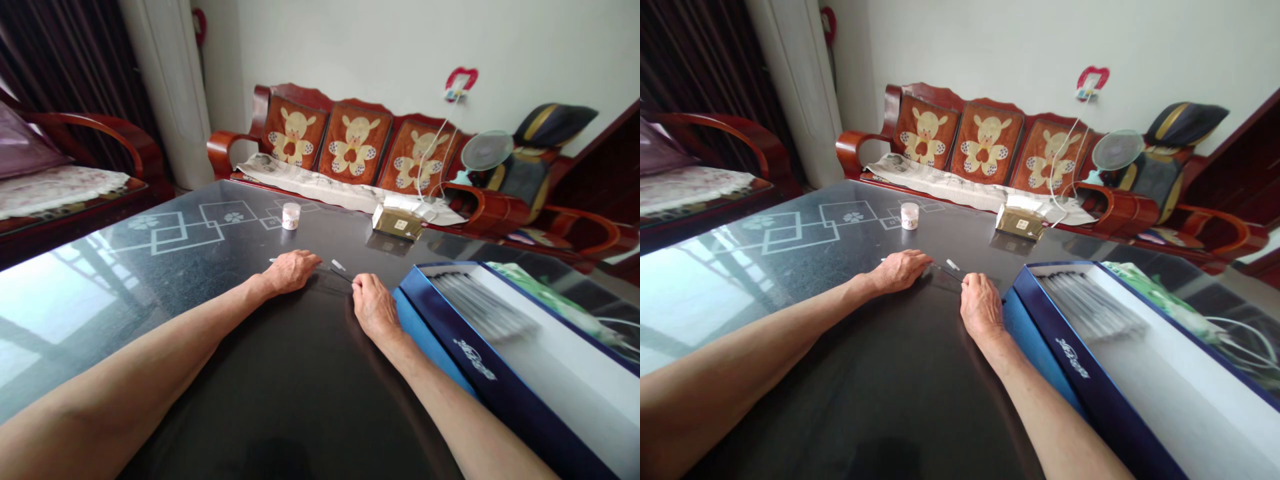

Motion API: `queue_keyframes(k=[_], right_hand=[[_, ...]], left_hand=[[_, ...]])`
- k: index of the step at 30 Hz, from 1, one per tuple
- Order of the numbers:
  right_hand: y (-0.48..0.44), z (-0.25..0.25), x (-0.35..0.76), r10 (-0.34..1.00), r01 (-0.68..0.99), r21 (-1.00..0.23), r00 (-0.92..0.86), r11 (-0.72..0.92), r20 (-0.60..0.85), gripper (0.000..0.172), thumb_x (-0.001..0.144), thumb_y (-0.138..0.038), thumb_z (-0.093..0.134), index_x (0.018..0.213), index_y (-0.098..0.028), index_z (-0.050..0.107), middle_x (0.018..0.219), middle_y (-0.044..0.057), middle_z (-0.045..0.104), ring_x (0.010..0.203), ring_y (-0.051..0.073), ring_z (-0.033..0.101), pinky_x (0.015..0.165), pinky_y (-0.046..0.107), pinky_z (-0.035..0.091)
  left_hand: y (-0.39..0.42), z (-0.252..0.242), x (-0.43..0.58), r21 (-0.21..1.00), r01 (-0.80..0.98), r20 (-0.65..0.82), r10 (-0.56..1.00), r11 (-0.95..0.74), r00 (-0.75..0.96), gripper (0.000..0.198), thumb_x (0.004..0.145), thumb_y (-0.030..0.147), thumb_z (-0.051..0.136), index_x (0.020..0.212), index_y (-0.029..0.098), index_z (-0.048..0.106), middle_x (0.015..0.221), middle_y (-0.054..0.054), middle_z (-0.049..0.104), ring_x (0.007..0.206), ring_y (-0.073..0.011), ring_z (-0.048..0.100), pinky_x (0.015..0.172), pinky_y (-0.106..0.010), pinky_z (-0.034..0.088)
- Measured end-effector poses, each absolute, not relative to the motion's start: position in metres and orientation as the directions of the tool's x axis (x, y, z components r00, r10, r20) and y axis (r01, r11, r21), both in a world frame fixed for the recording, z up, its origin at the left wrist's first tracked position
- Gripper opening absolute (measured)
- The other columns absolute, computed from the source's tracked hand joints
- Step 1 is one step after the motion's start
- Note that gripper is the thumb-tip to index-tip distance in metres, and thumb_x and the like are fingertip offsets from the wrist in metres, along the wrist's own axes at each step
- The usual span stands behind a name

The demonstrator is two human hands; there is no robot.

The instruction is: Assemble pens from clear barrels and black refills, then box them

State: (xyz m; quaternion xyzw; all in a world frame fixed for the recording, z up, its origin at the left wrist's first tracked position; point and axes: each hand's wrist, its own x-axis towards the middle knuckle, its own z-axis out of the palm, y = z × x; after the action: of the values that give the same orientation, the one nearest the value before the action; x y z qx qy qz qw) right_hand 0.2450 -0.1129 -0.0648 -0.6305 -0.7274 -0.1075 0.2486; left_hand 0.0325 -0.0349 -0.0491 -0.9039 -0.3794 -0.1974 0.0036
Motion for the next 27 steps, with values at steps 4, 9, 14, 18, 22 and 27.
queue_keyframes(k=[4, 9, 14, 18, 22, 27], right_hand=[[-0.113, -0.064, 0.244, 0.87, 0.974, -0.149, -0.08, 0.173, 0.486, 0.012, 0.09, -0.02, 0.042, 0.087, -0.02, 0.054, 0.084, 0.008, 0.059, 0.08, 0.02, 0.054, 0.073, 0.029, 0.038], [-0.114, -0.062, 0.243, 0.883, 0.973, -0.162, -0.073, 0.165, 0.464, 0.013, 0.09, -0.019, 0.042, 0.087, -0.018, 0.054, 0.085, 0.009, 0.059, 0.082, 0.021, 0.054, 0.074, 0.029, 0.038], [-0.114, -0.061, 0.243, 0.892, 0.974, -0.161, -0.071, 0.158, 0.447, 0.013, 0.09, -0.019, 0.042, 0.088, -0.018, 0.054, 0.086, 0.009, 0.059, 0.083, 0.021, 0.054, 0.075, 0.029, 0.038], [-0.115, -0.061, 0.242, 0.882, 0.972, -0.149, -0.096, 0.183, 0.461, 0.012, 0.09, -0.019, 0.042, 0.088, -0.018, 0.054, 0.086, 0.008, 0.058, 0.083, 0.02, 0.054, 0.075, 0.029, 0.039], [-0.115, -0.06, 0.242, 0.851, 0.962, -0.153, -0.12, 0.227, 0.511, 0.013, 0.09, -0.019, 0.042, 0.087, -0.019, 0.055, 0.087, 0.007, 0.057, 0.083, 0.02, 0.054, 0.075, 0.029, 0.041], [-0.113, -0.061, 0.243, 0.793, 0.914, -0.188, -0.194, 0.36, 0.577, 0.015, 0.092, -0.02, 0.042, 0.087, -0.019, 0.056, 0.09, 0.007, 0.056, 0.086, 0.019, 0.055, 0.078, 0.03, 0.044]], left_hand=[[-0.034, -0.051, 0.032, 0.147, 0.667, 0.383, 0.664, -0.731, 0.643, 0.033, 0.093, 0.025, 0.033, 0.113, 0.019, 0.059, 0.1, -0.008, 0.065, 0.094, -0.0179, 0.062, 0.082, -0.029, 0.051], [-0.033, -0.053, 0.033, 0.128, 0.662, 0.393, 0.651, -0.738, 0.649, 0.032, 0.093, 0.024, 0.034, 0.11, 0.017, 0.06, 0.098, -0.009, 0.065, 0.094, -0.0192, 0.062, 0.083, -0.03, 0.05], [-0.035, -0.049, 0.034, 0.099, 0.661, 0.372, 0.644, -0.743, 0.668, 0.032, 0.092, 0.021, 0.035, 0.111, 0.016, 0.059, 0.096, -0.009, 0.065, 0.092, -0.0189, 0.061, 0.083, -0.029, 0.049], [-0.042, -0.043, 0.035, 0.023, 0.653, 0.338, 0.621, -0.757, 0.707, 0.036, 0.091, 0.018, 0.036, 0.119, 0.02, 0.058, 0.093, -0.007, 0.063, 0.087, -0.0183, 0.061, 0.075, -0.026, 0.049], [-0.049, -0.036, 0.036, -0.016, 0.66, 0.316, 0.623, -0.751, 0.716, 0.045, 0.089, 0.016, 0.037, 0.129, 0.028, 0.052, 0.089, -0.005, 0.062, 0.085, -0.0185, 0.062, 0.065, -0.024, 0.047], [-0.062, -0.031, 0.046, -0.014, 0.646, 0.289, 0.616, -0.763, 0.733, 0.034, 0.092, 0.031, 0.039, 0.12, 0.03, 0.057, 0.088, -0.003, 0.064, 0.08, -0.0178, 0.064, 0.062, -0.023, 0.045]])
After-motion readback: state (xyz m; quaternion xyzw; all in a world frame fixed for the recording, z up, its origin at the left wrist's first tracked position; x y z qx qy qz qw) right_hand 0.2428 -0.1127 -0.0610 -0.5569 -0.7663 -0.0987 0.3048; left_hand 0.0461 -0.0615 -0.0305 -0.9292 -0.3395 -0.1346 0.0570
